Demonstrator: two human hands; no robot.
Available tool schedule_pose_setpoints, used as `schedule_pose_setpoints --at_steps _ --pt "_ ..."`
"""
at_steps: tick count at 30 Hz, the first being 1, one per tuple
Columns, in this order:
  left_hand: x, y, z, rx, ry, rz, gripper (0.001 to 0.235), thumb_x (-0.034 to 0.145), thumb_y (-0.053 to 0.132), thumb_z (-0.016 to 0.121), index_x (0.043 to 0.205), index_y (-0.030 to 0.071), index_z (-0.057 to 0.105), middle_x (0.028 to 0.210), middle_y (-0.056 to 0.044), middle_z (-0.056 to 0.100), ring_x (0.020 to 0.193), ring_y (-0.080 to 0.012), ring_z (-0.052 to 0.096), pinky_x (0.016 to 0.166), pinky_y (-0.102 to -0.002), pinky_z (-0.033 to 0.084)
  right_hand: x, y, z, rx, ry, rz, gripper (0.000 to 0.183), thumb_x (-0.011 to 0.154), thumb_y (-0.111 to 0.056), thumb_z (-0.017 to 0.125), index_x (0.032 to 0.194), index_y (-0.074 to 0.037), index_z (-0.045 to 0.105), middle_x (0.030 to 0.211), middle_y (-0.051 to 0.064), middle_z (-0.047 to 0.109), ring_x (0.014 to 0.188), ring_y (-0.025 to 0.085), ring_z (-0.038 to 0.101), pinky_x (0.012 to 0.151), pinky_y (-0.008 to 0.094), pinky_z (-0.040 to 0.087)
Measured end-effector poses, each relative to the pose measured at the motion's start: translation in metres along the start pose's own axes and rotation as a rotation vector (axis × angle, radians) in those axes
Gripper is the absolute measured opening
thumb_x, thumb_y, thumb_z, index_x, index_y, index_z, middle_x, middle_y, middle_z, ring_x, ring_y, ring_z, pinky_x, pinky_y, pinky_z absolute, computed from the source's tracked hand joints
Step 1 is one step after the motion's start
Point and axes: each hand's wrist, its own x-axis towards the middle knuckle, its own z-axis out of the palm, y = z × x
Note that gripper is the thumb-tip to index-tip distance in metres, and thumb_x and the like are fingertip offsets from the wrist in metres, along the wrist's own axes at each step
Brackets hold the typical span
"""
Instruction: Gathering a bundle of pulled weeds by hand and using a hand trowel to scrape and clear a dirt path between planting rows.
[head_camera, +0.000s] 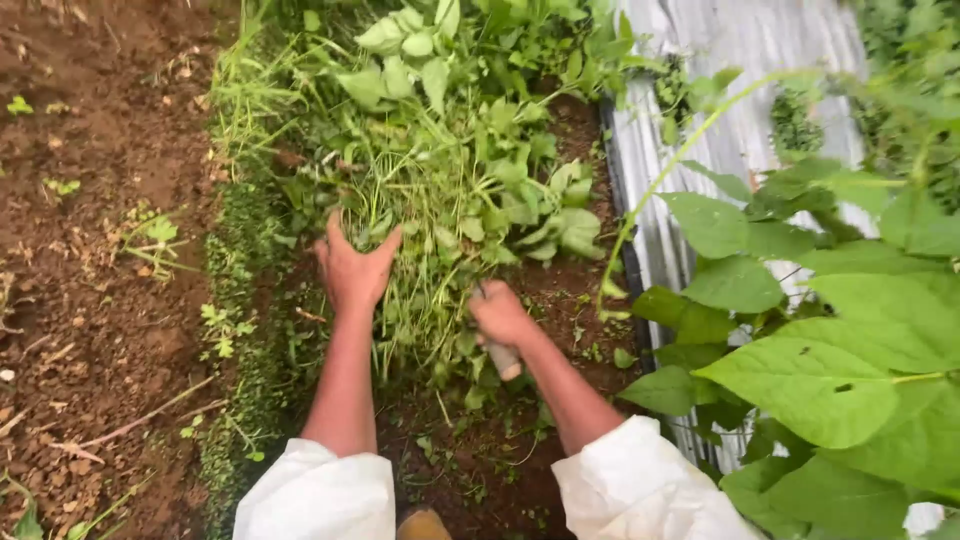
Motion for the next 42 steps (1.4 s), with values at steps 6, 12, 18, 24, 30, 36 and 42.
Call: schedule_pose_setpoints --at_steps 6,12,18,24,30,36,42 --pt "-0.017 -0.013 -0.009 -0.161 -0.045 -0.027 0.08 0.087 0.038 0.077 0.155 0.014 0.042 0.153 -0.027 0.042 0.146 -0.0445 0.041 0.118 -0.058 0.035 -0.128 -0.13 -0.007 0.21 -0.15 0.185 0.083 0.099 -0.037 0.049 0.151 0.021 0.02 0.161 0.041 0.018 0.152 0.046 0.024 0.127 0.056 0.017" --pt "-0.076 0.023 -0.063 -0.139 -0.06 -0.155 0.072 0.095 0.025 0.07 0.159 0.017 0.038 0.157 -0.025 0.04 0.144 -0.0452 0.041 0.114 -0.066 0.036 -0.16 -0.093 0.009 0.618 -0.169 0.245 0.009 0.096 0.0 0.055 0.091 0.007 0.054 0.072 0.017 0.051 0.061 0.029 0.057 0.04 0.046 0.048" --pt "-0.158 0.043 -0.091 -0.052 -0.079 -0.202 0.068 0.086 0.018 0.079 0.149 0.022 0.053 0.16 -0.024 0.034 0.147 -0.045 0.038 0.115 -0.062 0.039 -0.238 -0.132 -0.005 0.681 -0.217 0.322 0.015 0.083 0.009 0.057 0.072 0.0 0.055 0.059 0.012 0.042 0.048 0.024 0.042 0.031 0.039 0.04" --pt "-0.262 0.1 -0.124 -0.086 -0.077 -0.256 0.058 0.088 0.005 0.074 0.143 0.018 0.058 0.158 -0.029 0.03 0.149 -0.0471 0.033 0.114 -0.066 0.036 -0.356 -0.135 -0.032 0.74 -0.251 0.365 0.018 0.082 0.009 0.052 0.075 -0.007 0.05 0.063 0.006 0.041 0.049 0.02 0.04 0.037 0.035 0.041" --pt "-0.354 0.147 -0.157 -0.193 -0.023 -0.213 0.065 0.084 0.01 0.071 0.143 0.032 0.054 0.172 -0.011 0.019 0.155 -0.0342 0.026 0.121 -0.063 0.03 -0.449 -0.214 -0.108 0.235 -0.214 0.371 0.008 0.092 -0.005 0.049 0.091 -0.012 0.052 0.076 0.002 0.053 0.068 0.015 0.055 0.065 0.033 0.047" --pt "-0.447 0.197 -0.202 -0.181 0.014 -0.068 0.057 0.084 0.013 0.071 0.138 0.025 0.058 0.157 -0.006 0.045 0.146 -0.0281 0.042 0.119 -0.062 0.034 -0.558 -0.309 -0.171 0.344 -0.229 0.44 0.013 0.105 -0.001 0.054 0.097 -0.009 0.047 0.082 0.006 0.055 0.063 0.016 0.056 0.056 0.027 0.057" --pt "-0.536 0.259 -0.253 -0.192 0.004 -0.089 0.072 0.084 0.022 0.071 0.151 0.021 0.047 0.161 -0.004 0.04 0.147 -0.0256 0.04 0.119 -0.061 0.036 -0.649 -0.358 -0.209 0.759 -0.153 0.51 0.034 0.098 0.016 0.053 0.127 -0.001 0.06 0.079 0.008 0.038 0.053 0.019 0.043 0.042 0.03 0.041"
